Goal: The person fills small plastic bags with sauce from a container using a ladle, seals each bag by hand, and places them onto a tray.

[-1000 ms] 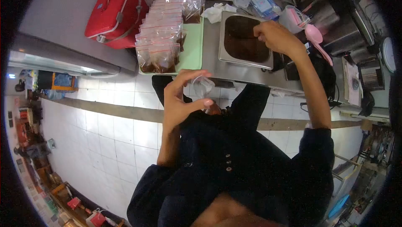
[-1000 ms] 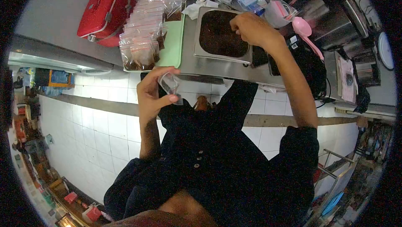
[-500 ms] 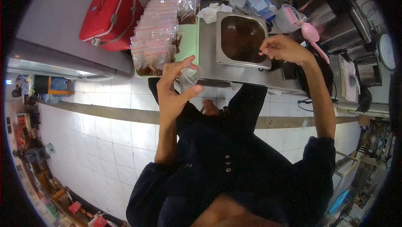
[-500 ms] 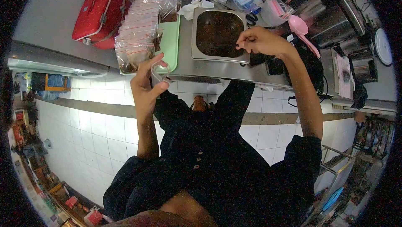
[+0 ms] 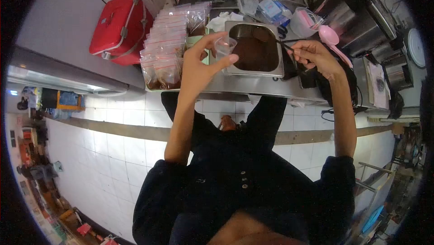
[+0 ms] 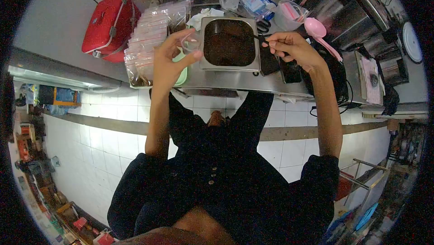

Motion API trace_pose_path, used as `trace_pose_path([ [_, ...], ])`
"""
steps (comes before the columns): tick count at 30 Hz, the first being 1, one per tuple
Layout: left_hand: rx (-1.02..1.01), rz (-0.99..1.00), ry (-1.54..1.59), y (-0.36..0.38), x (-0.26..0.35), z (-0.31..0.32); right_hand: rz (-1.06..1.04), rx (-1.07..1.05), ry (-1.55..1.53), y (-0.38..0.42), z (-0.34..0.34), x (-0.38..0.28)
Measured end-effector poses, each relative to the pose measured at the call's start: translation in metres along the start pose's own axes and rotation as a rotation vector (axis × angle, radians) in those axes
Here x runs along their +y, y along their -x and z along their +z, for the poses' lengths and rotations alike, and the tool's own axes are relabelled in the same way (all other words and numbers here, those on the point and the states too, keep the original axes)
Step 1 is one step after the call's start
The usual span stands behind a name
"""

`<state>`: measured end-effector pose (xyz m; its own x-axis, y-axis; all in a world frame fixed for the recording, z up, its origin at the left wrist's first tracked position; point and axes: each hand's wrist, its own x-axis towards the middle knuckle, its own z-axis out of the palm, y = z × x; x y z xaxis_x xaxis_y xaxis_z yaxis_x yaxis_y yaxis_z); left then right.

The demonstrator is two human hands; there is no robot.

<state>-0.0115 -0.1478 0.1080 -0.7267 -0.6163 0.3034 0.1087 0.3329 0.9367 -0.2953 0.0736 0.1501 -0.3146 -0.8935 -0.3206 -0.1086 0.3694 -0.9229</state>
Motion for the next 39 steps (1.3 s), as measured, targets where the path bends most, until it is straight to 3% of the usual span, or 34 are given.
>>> trace_pose_path([
  [4,0.020,0.233,-0.388,-0.023,0.004,0.014,-0.049,0.028,-0.036,0.007,-0.003,-0.015],
  [7,-0.016,0.285,-0.440,-0.036,-0.007,0.024,-0.083,0.051,-0.022,0.009,-0.012,-0.028],
  [10,-0.088,0.092,-0.232,-0.043,-0.003,0.033,-0.179,0.082,0.035,0.013,-0.018,-0.048],
  [13,-0.118,0.047,-0.173,-0.052,0.002,0.040,-0.270,0.057,0.089,0.016,-0.019,-0.065],
  [19,-0.126,-0.016,0.121,-0.056,0.014,0.051,-0.248,0.038,0.086,0.016,-0.007,-0.073],
  [25,-0.151,0.084,0.189,-0.061,-0.002,0.053,-0.297,0.046,0.134,0.016,-0.005,-0.067],
  [31,-0.138,0.084,0.210,-0.058,0.003,0.055,-0.270,0.003,0.089,0.014,-0.011,-0.061],
  [39,-0.209,0.078,0.327,-0.060,0.002,0.058,-0.263,0.095,0.190,0.024,0.003,-0.069],
])
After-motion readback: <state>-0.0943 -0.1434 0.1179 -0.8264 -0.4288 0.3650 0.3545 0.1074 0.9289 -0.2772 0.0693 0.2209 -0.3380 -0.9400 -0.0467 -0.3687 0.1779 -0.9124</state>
